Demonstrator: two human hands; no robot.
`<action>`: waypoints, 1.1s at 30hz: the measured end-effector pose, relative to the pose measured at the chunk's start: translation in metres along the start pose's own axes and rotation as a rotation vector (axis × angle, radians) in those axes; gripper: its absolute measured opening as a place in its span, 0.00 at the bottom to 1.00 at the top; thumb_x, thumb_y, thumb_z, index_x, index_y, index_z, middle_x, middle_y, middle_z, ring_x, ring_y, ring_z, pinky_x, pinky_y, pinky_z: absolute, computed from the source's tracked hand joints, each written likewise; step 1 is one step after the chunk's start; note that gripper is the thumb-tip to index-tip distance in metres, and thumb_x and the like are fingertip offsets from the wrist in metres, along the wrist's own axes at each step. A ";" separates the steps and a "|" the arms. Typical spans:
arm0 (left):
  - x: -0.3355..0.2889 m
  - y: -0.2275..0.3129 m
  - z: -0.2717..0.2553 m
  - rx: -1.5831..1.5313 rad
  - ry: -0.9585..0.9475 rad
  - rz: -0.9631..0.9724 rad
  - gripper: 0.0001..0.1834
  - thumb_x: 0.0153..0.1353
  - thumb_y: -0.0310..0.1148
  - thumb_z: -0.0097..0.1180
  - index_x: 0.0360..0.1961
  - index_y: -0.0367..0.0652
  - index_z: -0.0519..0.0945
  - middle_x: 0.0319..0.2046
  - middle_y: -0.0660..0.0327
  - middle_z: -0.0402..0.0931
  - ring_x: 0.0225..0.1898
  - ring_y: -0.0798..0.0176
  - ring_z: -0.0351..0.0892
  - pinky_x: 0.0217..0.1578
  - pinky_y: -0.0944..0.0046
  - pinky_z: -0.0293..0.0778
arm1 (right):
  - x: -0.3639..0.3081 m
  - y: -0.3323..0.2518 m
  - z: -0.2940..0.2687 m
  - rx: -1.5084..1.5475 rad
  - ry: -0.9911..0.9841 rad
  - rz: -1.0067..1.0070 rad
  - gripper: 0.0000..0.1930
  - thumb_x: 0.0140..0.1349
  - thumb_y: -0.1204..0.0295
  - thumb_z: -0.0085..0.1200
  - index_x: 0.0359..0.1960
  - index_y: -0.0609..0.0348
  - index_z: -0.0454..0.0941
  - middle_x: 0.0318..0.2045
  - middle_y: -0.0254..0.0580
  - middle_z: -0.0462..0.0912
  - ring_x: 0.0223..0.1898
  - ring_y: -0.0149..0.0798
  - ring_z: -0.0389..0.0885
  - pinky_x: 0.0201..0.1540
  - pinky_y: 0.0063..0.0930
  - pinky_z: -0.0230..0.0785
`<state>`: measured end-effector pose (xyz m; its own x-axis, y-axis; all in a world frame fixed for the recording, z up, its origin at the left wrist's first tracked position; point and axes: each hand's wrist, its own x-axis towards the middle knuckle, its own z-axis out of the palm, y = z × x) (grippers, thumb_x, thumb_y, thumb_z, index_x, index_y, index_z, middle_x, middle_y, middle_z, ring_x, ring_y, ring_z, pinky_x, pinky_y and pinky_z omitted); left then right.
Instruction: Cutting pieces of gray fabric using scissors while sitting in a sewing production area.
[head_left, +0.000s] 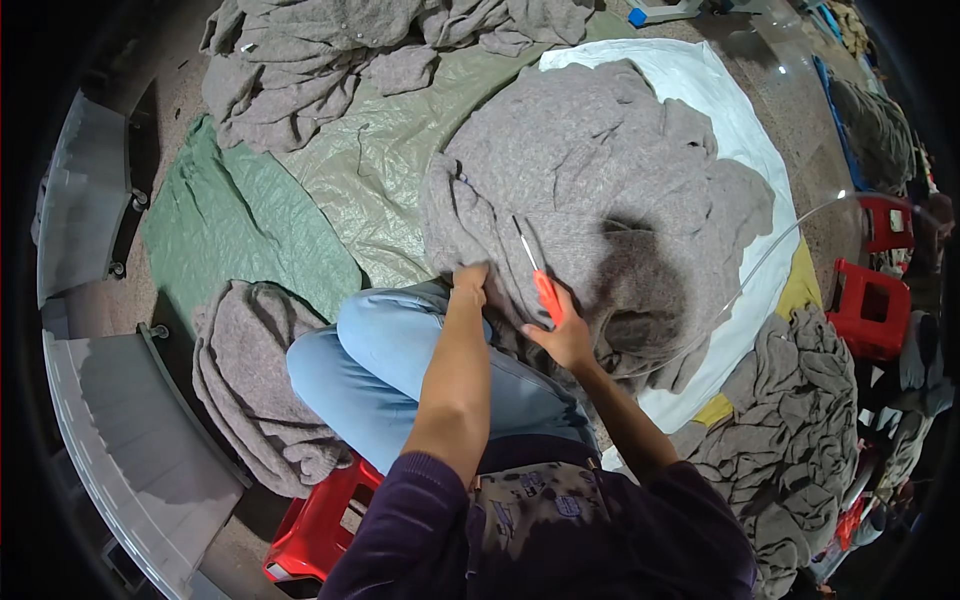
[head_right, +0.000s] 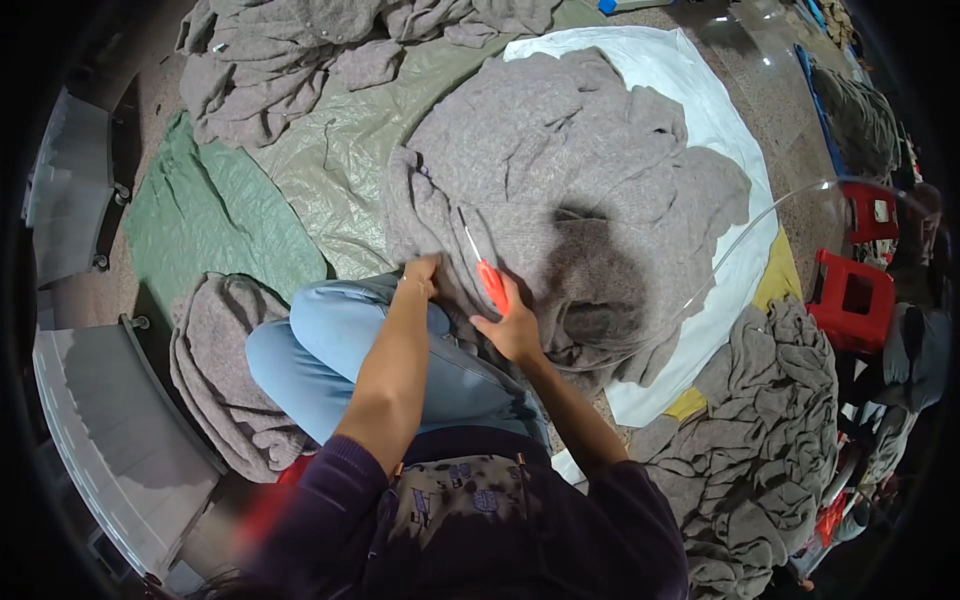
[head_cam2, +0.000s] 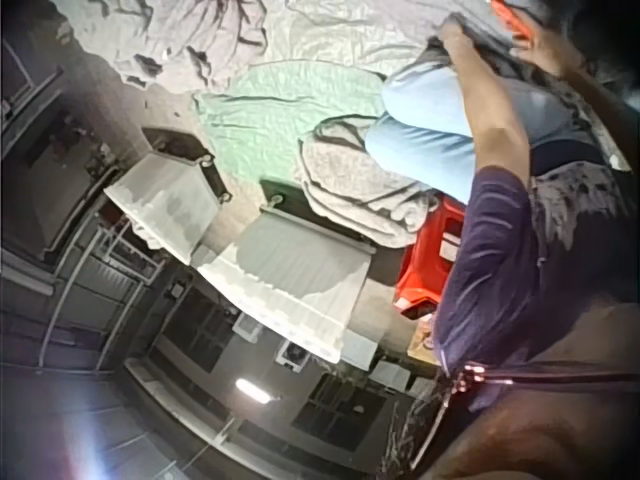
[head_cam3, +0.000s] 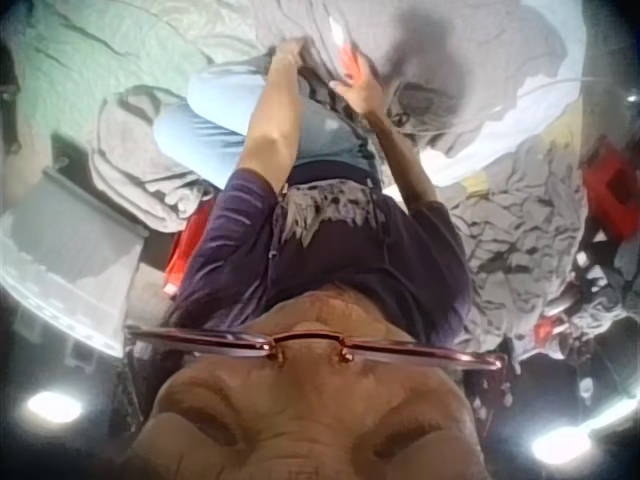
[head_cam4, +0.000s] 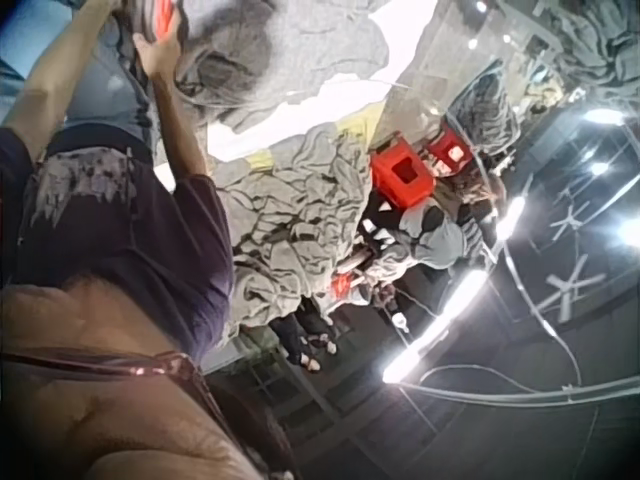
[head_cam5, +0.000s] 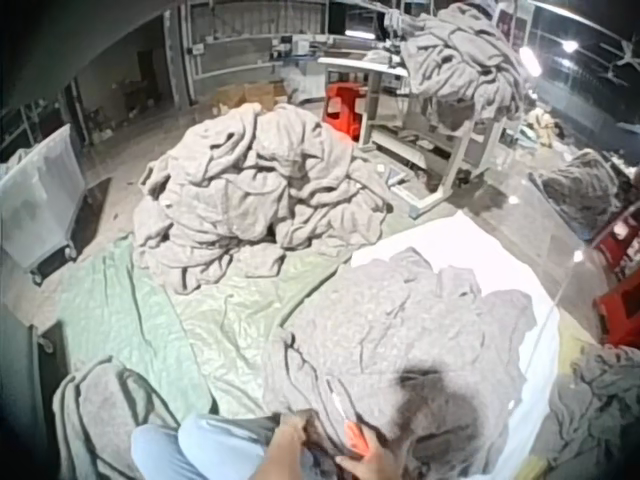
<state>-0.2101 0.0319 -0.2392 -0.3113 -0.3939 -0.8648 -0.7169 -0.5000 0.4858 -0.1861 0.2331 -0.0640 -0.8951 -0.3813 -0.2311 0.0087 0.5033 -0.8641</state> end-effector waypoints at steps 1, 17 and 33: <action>0.001 0.016 -0.005 -0.089 -0.109 0.036 0.12 0.59 0.33 0.45 0.39 0.35 0.73 0.34 0.54 0.74 0.34 0.56 0.73 0.37 0.54 0.72 | 0.004 -0.010 0.010 0.006 -0.019 -0.020 0.43 0.44 0.74 0.66 0.64 0.55 0.56 0.52 0.48 0.75 0.51 0.42 0.77 0.49 0.32 0.70; -0.449 0.306 -0.357 -0.837 0.023 1.374 0.12 0.66 0.28 0.45 0.42 0.27 0.72 0.41 0.50 0.75 0.44 0.54 0.75 0.51 0.54 0.71 | 0.047 -0.224 -0.169 -0.331 0.833 -0.545 0.37 0.36 0.84 0.44 0.57 0.54 0.68 0.34 0.47 0.81 0.31 0.46 0.79 0.37 0.33 0.70; -0.305 -0.086 -0.206 -1.072 0.026 0.426 0.02 0.64 0.27 0.48 0.37 0.44 0.73 0.28 0.68 0.74 0.31 0.73 0.73 0.31 0.70 0.70 | -0.067 -0.072 -0.180 -0.421 -0.119 -0.132 0.19 0.51 0.73 0.59 0.46 0.63 0.75 0.26 0.26 0.73 0.27 0.22 0.69 0.30 0.20 0.63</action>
<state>0.0749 0.0359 0.0089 -0.3789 -0.6978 -0.6079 0.3453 -0.7160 0.6067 -0.2070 0.3624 0.0944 -0.8190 -0.5370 -0.2021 -0.3058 0.7066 -0.6381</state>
